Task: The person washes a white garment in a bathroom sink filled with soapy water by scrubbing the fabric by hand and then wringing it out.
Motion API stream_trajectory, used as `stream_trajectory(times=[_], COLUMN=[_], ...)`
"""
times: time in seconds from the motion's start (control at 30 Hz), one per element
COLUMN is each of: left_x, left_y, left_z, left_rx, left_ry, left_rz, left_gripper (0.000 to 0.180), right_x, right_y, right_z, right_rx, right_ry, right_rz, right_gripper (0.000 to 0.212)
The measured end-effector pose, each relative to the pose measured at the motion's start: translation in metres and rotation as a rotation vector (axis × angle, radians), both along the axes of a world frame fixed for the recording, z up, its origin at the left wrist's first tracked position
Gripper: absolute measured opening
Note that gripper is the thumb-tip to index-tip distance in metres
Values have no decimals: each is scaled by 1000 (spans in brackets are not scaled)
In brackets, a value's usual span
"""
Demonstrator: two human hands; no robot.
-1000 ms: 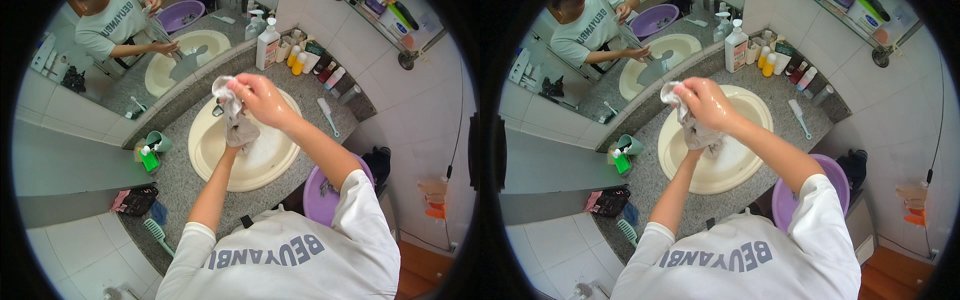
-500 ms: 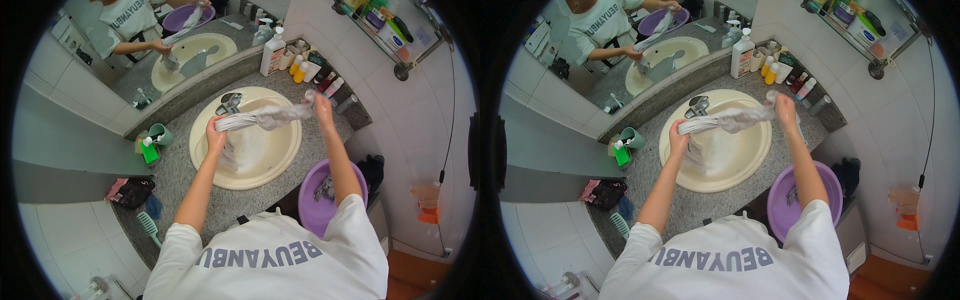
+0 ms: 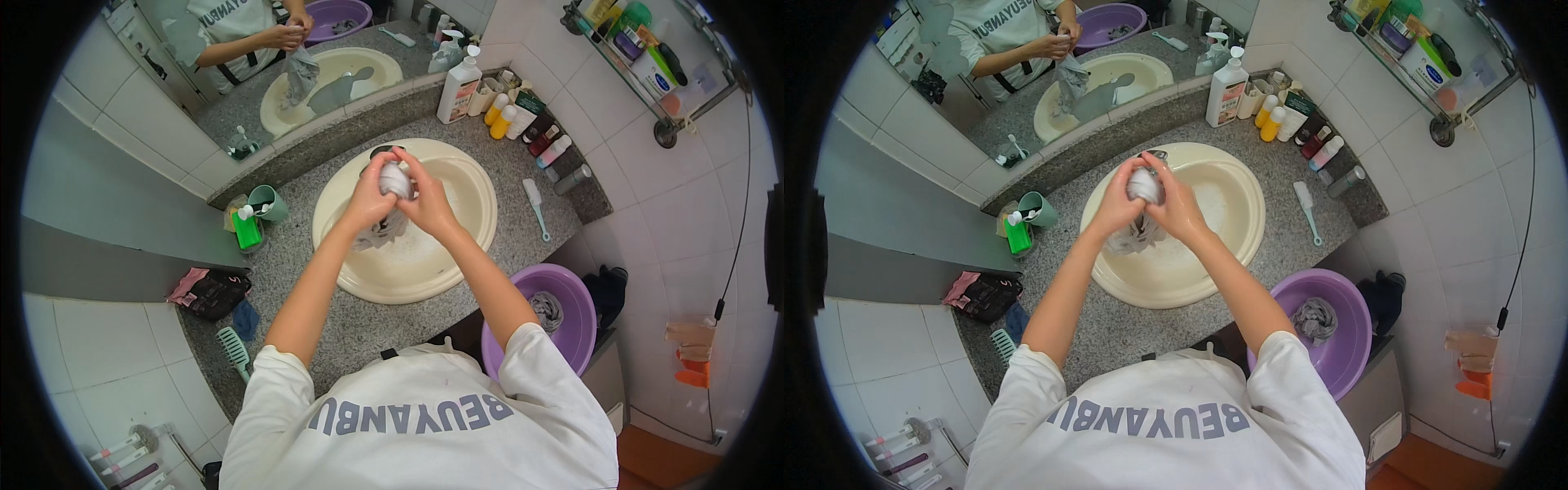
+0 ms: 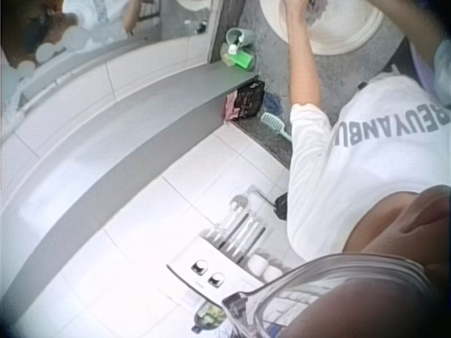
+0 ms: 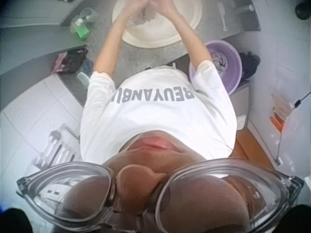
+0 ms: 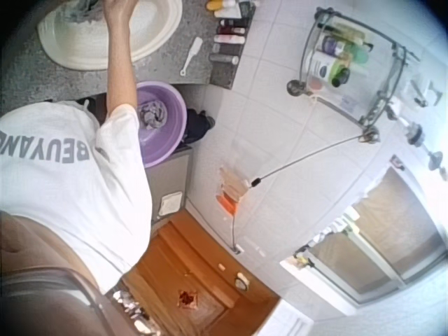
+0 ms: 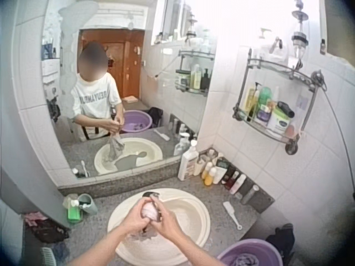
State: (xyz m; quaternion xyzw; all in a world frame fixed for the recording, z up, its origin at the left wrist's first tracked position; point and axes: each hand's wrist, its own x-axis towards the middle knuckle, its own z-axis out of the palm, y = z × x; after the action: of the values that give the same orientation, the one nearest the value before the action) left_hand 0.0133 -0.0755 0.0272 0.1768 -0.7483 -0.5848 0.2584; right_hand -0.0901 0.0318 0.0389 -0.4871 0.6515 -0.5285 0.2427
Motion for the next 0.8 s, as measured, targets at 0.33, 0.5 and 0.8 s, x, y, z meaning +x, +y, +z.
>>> stream_trajectory(times=[0.33, 0.5, 0.8], left_x=[10, 1, -1], left_y=[24, 39, 9], left_z=[-84, -85, -64], left_rx=[98, 342, 320], left_ry=[72, -14, 153], left_rz=[134, 239, 314], left_gripper=[92, 56, 44], right_x=[11, -16, -53], right_y=[-19, 3, 80], right_z=[23, 42, -64], right_rx=[-260, -253, 152], right_ry=[-272, -585, 142], right_rz=[-113, -189, -175], right_gripper=[43, 40, 69])
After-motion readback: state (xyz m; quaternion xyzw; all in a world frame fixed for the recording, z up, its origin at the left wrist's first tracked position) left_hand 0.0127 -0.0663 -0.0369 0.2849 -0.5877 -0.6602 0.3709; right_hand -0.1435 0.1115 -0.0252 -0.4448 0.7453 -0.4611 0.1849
